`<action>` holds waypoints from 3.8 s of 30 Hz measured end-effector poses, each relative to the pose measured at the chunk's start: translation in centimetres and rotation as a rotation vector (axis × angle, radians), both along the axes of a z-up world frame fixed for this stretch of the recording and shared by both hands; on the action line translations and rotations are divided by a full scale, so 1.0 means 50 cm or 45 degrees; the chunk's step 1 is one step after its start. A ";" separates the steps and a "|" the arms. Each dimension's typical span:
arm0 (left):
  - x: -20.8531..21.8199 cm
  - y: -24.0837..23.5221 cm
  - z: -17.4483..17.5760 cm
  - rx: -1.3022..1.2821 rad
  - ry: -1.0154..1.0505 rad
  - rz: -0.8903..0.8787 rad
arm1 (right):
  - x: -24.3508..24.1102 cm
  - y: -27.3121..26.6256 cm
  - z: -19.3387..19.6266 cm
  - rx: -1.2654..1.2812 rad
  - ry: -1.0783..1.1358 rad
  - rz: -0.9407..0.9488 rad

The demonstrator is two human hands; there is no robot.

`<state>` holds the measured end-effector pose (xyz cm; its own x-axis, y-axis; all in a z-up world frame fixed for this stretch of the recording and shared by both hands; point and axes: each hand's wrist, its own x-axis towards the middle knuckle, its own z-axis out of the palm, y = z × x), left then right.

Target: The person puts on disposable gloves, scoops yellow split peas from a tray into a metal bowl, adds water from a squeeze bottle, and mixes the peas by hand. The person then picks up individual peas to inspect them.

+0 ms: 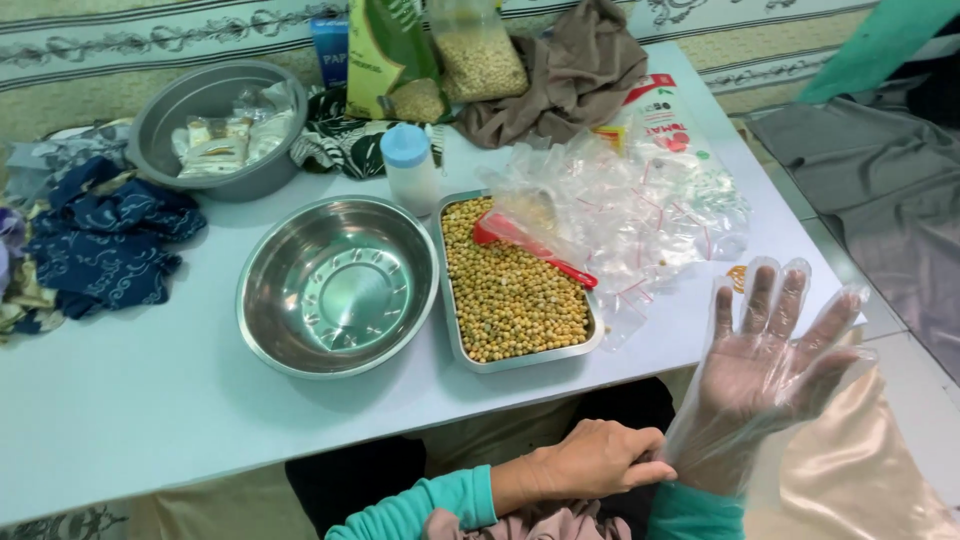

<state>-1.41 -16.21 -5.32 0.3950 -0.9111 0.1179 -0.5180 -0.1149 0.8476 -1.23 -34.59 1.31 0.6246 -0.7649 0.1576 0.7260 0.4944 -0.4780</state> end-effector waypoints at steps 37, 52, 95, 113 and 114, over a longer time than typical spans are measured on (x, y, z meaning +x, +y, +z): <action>0.174 -0.243 0.049 -0.353 0.582 0.224 | -0.068 -0.094 -0.112 -0.695 0.796 -0.187; 0.177 0.018 0.117 -1.005 1.535 -0.092 | -0.022 0.130 -0.007 -1.261 0.663 -0.058; 0.200 0.100 0.079 -0.366 1.530 -0.571 | 0.167 0.435 -0.077 -0.380 -0.594 1.557; 0.066 0.064 0.041 -1.147 1.212 0.590 | 0.129 0.187 0.003 -0.263 -0.321 0.933; 0.080 0.070 0.063 -1.106 0.730 0.805 | 0.140 0.183 0.008 -0.252 -0.265 0.853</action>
